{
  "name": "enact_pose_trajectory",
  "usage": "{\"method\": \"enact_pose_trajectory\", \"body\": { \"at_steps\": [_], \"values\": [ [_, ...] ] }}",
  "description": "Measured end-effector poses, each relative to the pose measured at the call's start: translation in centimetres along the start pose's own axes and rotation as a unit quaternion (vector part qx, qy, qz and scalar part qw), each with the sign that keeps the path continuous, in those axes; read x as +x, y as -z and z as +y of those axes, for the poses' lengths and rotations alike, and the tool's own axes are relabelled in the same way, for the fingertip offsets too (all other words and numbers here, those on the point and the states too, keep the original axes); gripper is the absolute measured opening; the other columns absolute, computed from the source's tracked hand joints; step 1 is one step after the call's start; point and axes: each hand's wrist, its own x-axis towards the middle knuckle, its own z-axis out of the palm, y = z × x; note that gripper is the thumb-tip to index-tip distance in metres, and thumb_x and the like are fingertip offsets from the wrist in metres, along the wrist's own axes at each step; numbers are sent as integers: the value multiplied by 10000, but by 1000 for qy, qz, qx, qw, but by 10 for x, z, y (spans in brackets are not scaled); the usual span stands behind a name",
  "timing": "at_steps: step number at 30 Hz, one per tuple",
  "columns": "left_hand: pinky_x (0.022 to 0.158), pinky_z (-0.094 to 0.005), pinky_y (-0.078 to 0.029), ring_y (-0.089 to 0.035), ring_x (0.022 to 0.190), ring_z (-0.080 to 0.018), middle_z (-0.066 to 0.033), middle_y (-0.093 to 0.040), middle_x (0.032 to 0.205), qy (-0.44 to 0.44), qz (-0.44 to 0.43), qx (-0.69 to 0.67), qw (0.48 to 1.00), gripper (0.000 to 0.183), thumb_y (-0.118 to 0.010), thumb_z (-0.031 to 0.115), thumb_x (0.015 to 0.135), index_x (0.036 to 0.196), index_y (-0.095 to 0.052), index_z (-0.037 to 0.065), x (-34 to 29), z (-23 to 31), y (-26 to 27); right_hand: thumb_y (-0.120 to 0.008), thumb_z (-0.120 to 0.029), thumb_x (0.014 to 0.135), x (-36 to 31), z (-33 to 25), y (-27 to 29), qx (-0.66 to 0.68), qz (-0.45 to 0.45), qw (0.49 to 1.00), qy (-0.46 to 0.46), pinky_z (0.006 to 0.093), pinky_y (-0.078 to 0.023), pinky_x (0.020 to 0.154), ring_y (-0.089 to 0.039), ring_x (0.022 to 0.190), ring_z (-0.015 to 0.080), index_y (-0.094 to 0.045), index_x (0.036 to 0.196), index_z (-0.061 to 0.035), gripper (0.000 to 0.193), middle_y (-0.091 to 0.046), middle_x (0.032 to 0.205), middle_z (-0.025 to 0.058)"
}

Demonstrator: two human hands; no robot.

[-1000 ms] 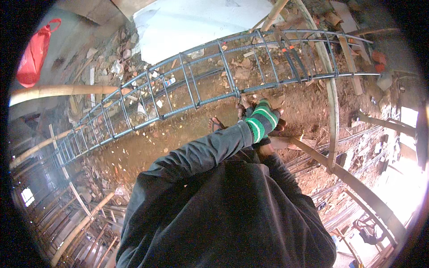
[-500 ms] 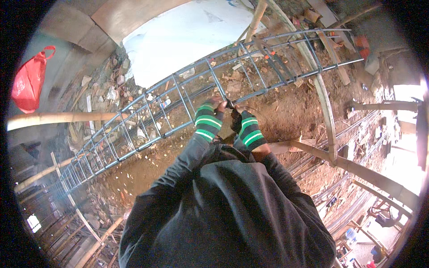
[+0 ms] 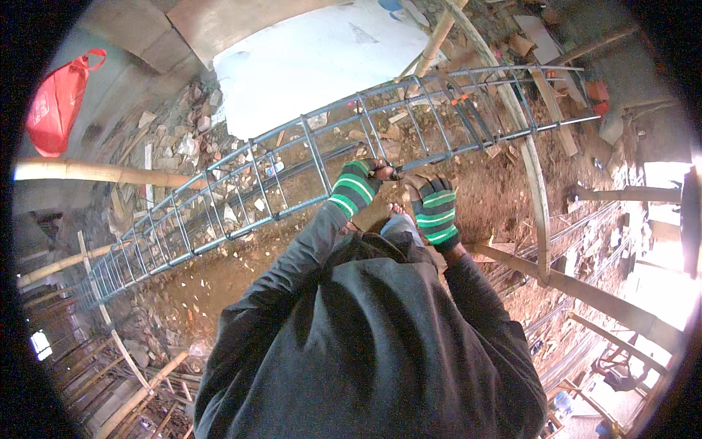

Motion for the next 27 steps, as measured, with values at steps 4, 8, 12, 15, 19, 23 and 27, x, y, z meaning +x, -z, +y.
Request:
{"method": "enact_pose_trajectory", "body": {
  "at_steps": [4,8,12,15,19,23,27],
  "values": [
    [669,-411,-460,-591,697,-244,-93,-660,754,63,-51,30,996,319,-704,385,875,880,-699,66,1,8,6,-638,-166,759,18,16,-6,41,-19,995,90,463,-442,932,-591,1001,283,-662,1089,-149,330,-650,1088,60],
    [657,-422,-445,-580,687,-272,-115,-651,749,25,-58,34,997,344,-678,426,884,928,-715,86,2,17,12,-645,-156,744,29,25,-9,21,-32,988,147,457,-459,889,-591,974,270,-668,1045,-174,303,-652,1037,43],
    [681,-407,-471,-615,740,-293,-132,-690,858,4,-83,144,986,272,-651,334,919,1037,-719,99,2,9,10,-635,-180,744,35,34,-4,-15,-68,977,203,480,-454,892,-592,984,275,-670,1030,-179,289,-648,1028,50],
    [675,-452,-499,-645,768,-404,-208,-679,828,-99,-67,40,992,182,-657,227,894,978,-702,72,0,-2,3,-695,-187,735,40,33,-2,-33,-66,970,231,475,-457,823,-597,927,280,-674,955,-146,225,-649,944,56],
    [704,-480,-505,-641,843,-424,-207,-675,886,-120,-80,83,986,226,-637,129,848,1067,-667,81,-6,-12,0,-728,-203,761,39,25,-2,-52,-35,975,211,463,-462,782,-607,862,295,-684,887,-118,159,-661,886,68],
    [790,-460,-515,-622,918,-402,-168,-657,995,-161,-63,149,974,291,-648,183,822,1096,-639,83,-12,-10,5,-625,-263,815,19,14,-15,13,-90,995,39,493,-457,810,-601,901,358,-677,964,-104,224,-652,909,142],
    [810,-463,-526,-628,979,-405,-202,-648,1109,-187,-51,195,961,308,-653,136,807,1104,-638,54,-16,-4,10,-653,-252,821,-14,12,-45,120,-112,964,-207,445,-457,757,-603,846,339,-672,982,-86,232,-648,873,140]
  ]
}}
